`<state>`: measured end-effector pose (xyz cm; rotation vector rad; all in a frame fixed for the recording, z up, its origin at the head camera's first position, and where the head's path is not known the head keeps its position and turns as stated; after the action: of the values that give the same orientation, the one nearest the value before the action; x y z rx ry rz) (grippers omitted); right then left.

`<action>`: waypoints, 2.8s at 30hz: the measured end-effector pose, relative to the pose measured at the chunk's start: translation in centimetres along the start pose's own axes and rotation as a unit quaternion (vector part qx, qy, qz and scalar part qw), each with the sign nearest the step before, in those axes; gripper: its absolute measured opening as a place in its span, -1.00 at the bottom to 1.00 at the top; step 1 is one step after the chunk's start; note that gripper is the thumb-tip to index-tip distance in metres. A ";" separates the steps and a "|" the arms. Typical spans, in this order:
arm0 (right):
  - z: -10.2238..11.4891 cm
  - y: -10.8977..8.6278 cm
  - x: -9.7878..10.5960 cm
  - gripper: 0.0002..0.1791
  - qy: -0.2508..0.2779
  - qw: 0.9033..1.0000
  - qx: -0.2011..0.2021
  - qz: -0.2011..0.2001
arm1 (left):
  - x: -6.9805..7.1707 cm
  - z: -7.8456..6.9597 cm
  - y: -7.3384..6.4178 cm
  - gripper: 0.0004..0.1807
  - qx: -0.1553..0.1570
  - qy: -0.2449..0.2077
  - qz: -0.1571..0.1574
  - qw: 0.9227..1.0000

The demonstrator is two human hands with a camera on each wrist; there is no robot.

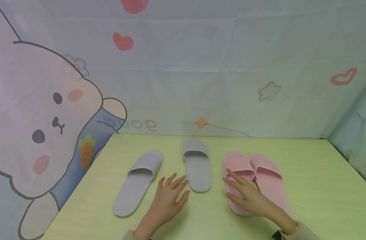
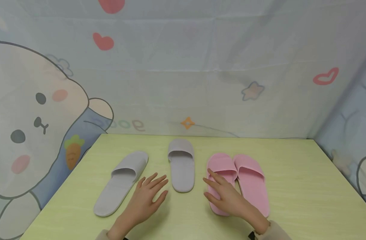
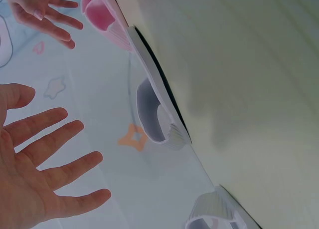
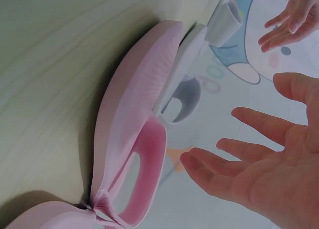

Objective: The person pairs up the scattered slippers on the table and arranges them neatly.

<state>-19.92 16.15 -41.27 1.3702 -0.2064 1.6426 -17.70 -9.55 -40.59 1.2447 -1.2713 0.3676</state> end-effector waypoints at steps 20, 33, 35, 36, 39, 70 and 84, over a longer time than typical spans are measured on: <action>0.7 1.4 0.0 -0.49 0.047 0.998 -0.007 0.031 | 1.6 2.7 -0.1 -0.67 0.011 0.013 -0.019 1.000; 1.1 2.3 0.3 -0.49 0.045 0.999 0.011 0.027 | 2.8 5.0 -0.1 -0.64 0.026 0.009 -0.015 1.000; 1.2 2.5 0.3 -0.48 0.043 0.999 0.008 0.030 | 2.9 5.2 0.0 -0.64 0.029 0.006 -0.012 0.999; 1.2 2.6 0.3 -0.48 0.042 0.999 0.007 0.032 | 2.9 5.4 0.0 -0.64 0.029 0.004 -0.013 0.999; 1.3 2.8 0.2 -0.48 0.041 0.998 0.000 0.040 | 3.2 5.7 0.1 -0.64 0.029 0.001 -0.017 0.999; 1.4 5.3 -0.2 -0.45 0.076 0.995 -0.017 0.067 | 4.5 10.4 0.5 -0.67 0.020 -0.021 -0.048 0.998; 1.0 6.6 -0.5 -0.46 0.077 0.995 -0.013 0.067 | 4.4 12.1 0.8 -0.65 0.003 -0.023 -0.040 0.999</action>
<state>-24.19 11.73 -38.54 1.2262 -0.2327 1.8409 -22.98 -21.19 -38.79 1.3116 -1.2559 0.2876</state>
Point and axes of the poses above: each hand's wrist, its own y-axis towards the middle knuckle, its own x-axis out of the back of the hand, z = x × y, the point moved 2 cm from there along y, towards the middle knuckle
